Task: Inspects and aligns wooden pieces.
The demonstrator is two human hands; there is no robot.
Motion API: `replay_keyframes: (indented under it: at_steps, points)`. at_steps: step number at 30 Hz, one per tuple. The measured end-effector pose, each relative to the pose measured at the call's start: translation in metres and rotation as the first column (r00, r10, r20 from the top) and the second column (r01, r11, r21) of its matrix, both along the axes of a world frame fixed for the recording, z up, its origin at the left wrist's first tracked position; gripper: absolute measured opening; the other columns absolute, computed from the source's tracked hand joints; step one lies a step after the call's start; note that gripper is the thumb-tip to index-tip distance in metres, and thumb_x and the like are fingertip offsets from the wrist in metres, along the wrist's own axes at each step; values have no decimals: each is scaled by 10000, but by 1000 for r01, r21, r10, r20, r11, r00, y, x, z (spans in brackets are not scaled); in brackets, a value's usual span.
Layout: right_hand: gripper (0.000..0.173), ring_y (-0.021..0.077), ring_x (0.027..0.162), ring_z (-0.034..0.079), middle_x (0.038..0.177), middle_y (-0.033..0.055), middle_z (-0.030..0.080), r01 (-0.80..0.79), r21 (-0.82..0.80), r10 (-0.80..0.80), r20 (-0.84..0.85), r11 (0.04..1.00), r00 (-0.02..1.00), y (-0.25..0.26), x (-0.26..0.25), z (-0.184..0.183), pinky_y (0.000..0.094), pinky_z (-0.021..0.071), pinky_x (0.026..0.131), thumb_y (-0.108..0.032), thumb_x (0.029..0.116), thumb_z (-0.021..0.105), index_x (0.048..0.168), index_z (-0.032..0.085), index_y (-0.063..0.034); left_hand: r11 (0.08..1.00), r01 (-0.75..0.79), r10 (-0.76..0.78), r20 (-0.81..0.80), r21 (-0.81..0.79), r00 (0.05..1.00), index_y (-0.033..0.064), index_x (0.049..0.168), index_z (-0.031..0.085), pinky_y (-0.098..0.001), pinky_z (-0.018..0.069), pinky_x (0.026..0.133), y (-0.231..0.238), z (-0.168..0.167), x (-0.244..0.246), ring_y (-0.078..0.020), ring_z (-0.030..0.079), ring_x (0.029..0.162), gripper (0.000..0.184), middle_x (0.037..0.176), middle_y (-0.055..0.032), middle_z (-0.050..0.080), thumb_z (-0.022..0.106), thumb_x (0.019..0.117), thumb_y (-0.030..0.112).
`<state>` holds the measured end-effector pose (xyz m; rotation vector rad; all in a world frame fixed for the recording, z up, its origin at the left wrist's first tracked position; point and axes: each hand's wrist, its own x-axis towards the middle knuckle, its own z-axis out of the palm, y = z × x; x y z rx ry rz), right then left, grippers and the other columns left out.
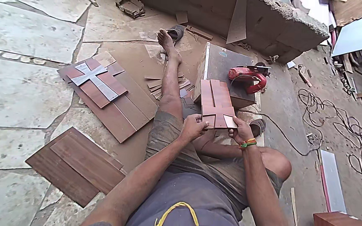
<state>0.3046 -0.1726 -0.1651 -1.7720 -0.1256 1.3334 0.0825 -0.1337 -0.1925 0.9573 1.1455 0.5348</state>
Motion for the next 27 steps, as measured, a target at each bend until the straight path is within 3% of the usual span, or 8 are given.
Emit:
replay_keyframes:
  at_steps: [5,9,14,20,27]
  points:
    - [344,153,465,515,798,131,656,-18,4,18,7,1000,1000,-1,-2,1,281,427,390,-347,1096,467,1217,615,-62,994,101,-99,-56,33,994,-8,1123,685,-382,684,710,7,0,-6,-200,776,755,201,907,-102,764,702,981,133]
    - [346,148,455,506,786,126,647,-3,1,3,6,1000,1000,0,-2,1,282,429,385,-354,1097,468,1209,613,-60,984,174,-175,36,34,984,-23,1182,669,-397,685,758,13,3,-15,-217,782,825,202,1002,-128,762,613,1034,103]
    - [344,144,458,485,776,113,632,45,7,-45,-12,999,999,1,-1,2,280,415,388,-363,1088,485,1214,608,-67,985,113,-64,331,-129,941,-54,1311,615,-446,669,798,17,12,-24,-300,769,900,290,1103,-193,741,585,1036,34]
    - [360,133,450,466,760,100,614,50,-16,-50,0,999,999,1,-4,-2,277,407,386,-387,1089,481,1204,603,-69,939,72,82,421,-336,903,-26,1315,562,-468,651,799,15,7,-21,-324,754,918,316,1090,-207,723,624,1011,34]
    - [365,129,445,448,734,85,579,72,-39,-71,21,997,997,2,-9,0,271,395,382,-403,1084,485,1210,588,-77,934,98,84,476,-344,876,-28,1279,560,-474,648,818,19,10,-18,-332,755,924,274,1089,-219,723,601,1026,68]
